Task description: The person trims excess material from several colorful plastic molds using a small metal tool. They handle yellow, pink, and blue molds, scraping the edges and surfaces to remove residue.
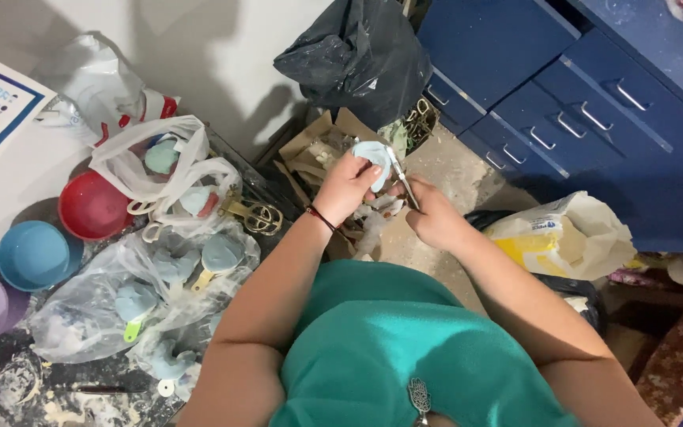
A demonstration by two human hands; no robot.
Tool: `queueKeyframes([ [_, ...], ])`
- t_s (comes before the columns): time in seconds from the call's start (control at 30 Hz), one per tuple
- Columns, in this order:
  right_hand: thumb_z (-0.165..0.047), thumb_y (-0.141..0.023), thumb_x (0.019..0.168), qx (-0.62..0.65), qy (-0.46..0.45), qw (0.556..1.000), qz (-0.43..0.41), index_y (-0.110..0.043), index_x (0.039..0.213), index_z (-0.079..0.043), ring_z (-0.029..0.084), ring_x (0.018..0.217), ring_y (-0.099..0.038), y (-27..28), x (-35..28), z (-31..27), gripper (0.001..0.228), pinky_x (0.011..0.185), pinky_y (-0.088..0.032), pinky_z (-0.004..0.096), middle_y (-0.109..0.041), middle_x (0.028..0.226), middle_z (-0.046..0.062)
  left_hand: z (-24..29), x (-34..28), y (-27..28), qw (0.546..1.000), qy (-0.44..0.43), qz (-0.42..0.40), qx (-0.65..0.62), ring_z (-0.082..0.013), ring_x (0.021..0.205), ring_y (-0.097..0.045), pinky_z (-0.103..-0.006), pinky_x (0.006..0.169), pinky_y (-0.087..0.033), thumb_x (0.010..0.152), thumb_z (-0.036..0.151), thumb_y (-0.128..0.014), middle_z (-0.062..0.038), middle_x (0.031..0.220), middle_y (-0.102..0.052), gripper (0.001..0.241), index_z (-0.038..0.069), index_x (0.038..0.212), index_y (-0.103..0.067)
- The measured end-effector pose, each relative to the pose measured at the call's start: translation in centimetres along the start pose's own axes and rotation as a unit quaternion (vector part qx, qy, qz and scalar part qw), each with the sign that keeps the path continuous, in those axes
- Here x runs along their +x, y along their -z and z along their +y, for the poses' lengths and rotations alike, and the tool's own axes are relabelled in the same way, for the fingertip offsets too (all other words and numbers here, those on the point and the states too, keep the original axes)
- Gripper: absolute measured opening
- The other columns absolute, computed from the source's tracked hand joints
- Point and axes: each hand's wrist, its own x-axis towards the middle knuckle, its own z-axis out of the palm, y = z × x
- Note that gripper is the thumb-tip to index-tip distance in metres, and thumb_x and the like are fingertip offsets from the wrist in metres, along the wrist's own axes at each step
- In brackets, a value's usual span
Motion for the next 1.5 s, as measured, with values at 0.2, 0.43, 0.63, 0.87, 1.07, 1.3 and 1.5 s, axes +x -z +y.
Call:
queueKeyframes([
  [0.2, 0.012, -0.046, 0.066, 0.027, -0.009, 0.999, 0.039, -0.070, 0.099, -0.001, 0.043, 0.091, -0.068, -1.3, -0.7, 1.6, 0.043, 0.080, -0.055, 0.046, -0.064, 0.093, 0.021, -1.2, 0.4, 0.1, 0.999, 0.006, -0.035, 0.011, -0.0192, 0.064, -0.077, -0.0295, 0.052, -0.062, 0.105, 0.019, -0.059, -0.019, 0.097, -0.074, 0.045, -0.010, 0.139, -0.055],
  [0.43, 0.011, -0.051, 0.066, -0.035, 0.013, 0.999, 0.001, -0.065, 0.104, 0.001, 0.047, 0.094, -0.067, 1.0, -0.9, -1.3, 0.042, 0.080, -0.055, 0.050, -0.063, 0.100, 0.022, 3.6, -1.3, 0.9, 0.998, 0.020, -0.061, 0.026, -0.0203, 0.067, -0.075, -0.0272, 0.056, -0.062, 0.101, 0.015, -0.062, -0.021, 0.098, -0.075, 0.040, -0.007, 0.134, -0.062],
  [0.63, 0.011, -0.045, 0.068, -0.015, 0.004, 0.998, -0.055, -0.065, 0.110, 0.004, 0.053, 0.106, -0.064, 1.8, -0.9, -1.1, 0.047, 0.090, -0.052, 0.057, -0.063, 0.108, 0.028, 3.9, -0.7, 1.1, 0.988, 0.009, -0.123, 0.092, -0.0190, 0.060, -0.074, -0.0252, 0.049, -0.061, 0.099, 0.016, -0.063, -0.022, 0.092, -0.074, 0.036, -0.013, 0.119, -0.065],
  [0.87, 0.011, -0.052, 0.072, -0.076, -0.015, 0.997, -0.027, -0.068, 0.097, -0.004, 0.040, 0.092, -0.070, 0.8, -1.4, 1.0, 0.033, 0.079, -0.057, 0.049, -0.066, 0.099, 0.017, 2.9, -0.6, 1.2, 0.982, 0.022, -0.151, 0.111, -0.0170, 0.060, -0.074, -0.0242, 0.045, -0.060, 0.100, 0.020, -0.062, -0.021, 0.091, -0.075, 0.036, -0.013, 0.115, -0.066],
  [1.07, 0.010, -0.051, 0.070, -0.081, -0.001, 0.995, -0.064, -0.063, 0.102, -0.002, 0.046, 0.100, -0.068, 2.0, -1.1, -0.5, 0.036, 0.086, -0.055, 0.054, -0.063, 0.108, 0.021, 1.0, -0.5, 0.7, 0.976, 0.033, -0.194, 0.090, -0.0196, 0.067, -0.075, -0.0259, 0.048, -0.063, 0.101, 0.014, -0.061, -0.024, 0.105, -0.075, 0.034, -0.007, 0.127, -0.064],
  [1.3, 0.007, -0.053, 0.068, -0.171, 0.034, 0.983, -0.054, -0.064, 0.096, -0.007, 0.042, 0.098, -0.070, 1.7, -1.1, 2.3, 0.032, 0.084, -0.057, 0.049, -0.065, 0.102, 0.015, 1.5, -0.4, 1.5, 0.966, 0.042, -0.252, 0.028, -0.0199, 0.076, -0.070, -0.0292, 0.054, -0.065, 0.103, 0.012, -0.062, -0.025, 0.111, -0.073, 0.036, -0.011, 0.130, -0.060],
  [1.5, 0.008, -0.052, 0.066, -0.158, 0.071, 0.982, -0.072, -0.061, 0.099, 0.001, 0.049, 0.107, -0.066, 1.9, -0.7, 2.2, 0.034, 0.091, -0.055, 0.053, -0.062, 0.110, 0.021, 0.2, 0.8, 2.4, 0.937, 0.061, -0.342, -0.042, -0.0148, 0.070, -0.069, -0.0240, 0.052, -0.064, 0.103, 0.008, -0.059, -0.021, 0.101, -0.076, 0.025, -0.009, 0.121, -0.064],
])
